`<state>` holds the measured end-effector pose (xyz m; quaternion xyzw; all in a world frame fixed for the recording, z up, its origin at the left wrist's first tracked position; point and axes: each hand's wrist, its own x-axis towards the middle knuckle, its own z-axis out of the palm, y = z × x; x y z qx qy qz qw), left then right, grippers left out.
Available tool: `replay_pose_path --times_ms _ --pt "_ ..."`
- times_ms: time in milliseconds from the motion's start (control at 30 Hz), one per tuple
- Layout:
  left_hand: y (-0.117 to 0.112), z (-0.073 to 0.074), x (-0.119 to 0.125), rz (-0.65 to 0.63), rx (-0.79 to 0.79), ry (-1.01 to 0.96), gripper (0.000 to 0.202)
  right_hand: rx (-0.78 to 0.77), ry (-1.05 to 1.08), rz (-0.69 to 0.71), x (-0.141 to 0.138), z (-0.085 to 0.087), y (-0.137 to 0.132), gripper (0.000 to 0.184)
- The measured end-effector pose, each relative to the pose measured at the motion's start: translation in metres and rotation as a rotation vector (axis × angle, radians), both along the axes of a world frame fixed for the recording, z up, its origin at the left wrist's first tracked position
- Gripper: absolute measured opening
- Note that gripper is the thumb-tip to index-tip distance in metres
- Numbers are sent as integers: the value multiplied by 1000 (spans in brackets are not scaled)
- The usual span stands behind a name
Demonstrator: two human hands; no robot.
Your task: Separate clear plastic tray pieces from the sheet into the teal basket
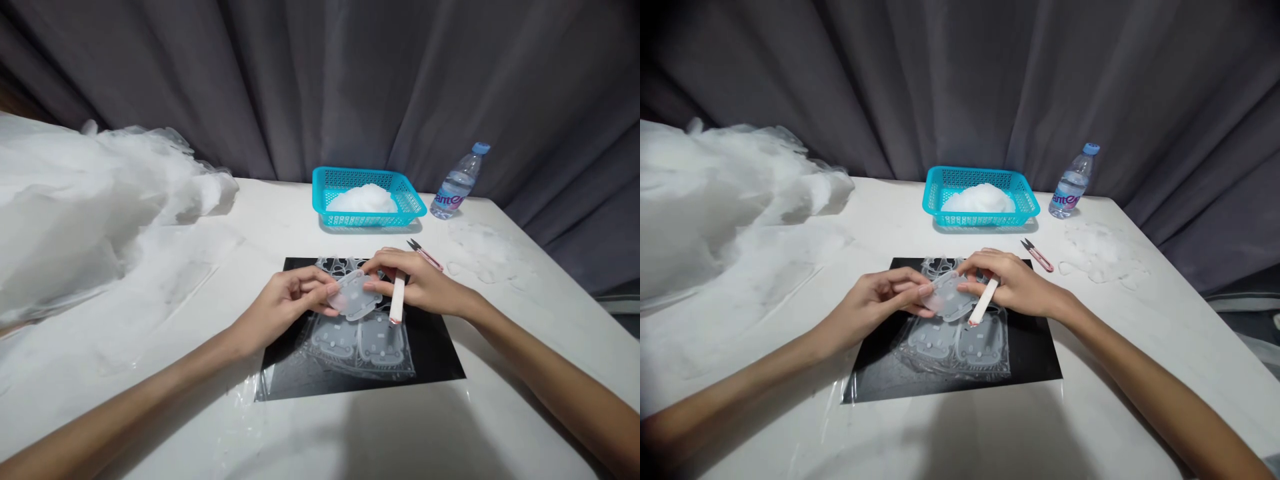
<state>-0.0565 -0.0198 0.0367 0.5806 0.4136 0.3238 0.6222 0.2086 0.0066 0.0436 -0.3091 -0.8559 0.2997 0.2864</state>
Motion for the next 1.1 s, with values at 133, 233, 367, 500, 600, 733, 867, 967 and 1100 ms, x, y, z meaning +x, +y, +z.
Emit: replay_pose_path --times_ms 133,233,367,500,600,733,867,967,1100 --pt "1 -3 0 8 -51 -11 31 -53 36 -11 -2 1 -2 20" --pt "1 -6 1 5 -93 -25 32 -85 53 -17 -2 3 -3 22" --pt "1 -11 1 -12 -148 -56 34 -285 89 -1 -1 4 0 28" --pt "1 -14 1 -44 -123 -32 33 -536 161 34 2 -1 8 33" --pt "-2 -17 2 -57 -33 11 29 -578 153 10 5 -5 14 29" --pt "-9 -22 0 -108 125 98 45 -636 213 25 9 -4 18 24" --pt "-16 -27 -6 -251 361 337 67 -650 260 -21 16 -2 23 20" --pt "-17 -25 -9 -313 482 483 71 -643 256 -48 20 -5 28 22" --pt "-15 -19 -10 -363 614 629 48 -626 280 -85 23 -13 34 25"
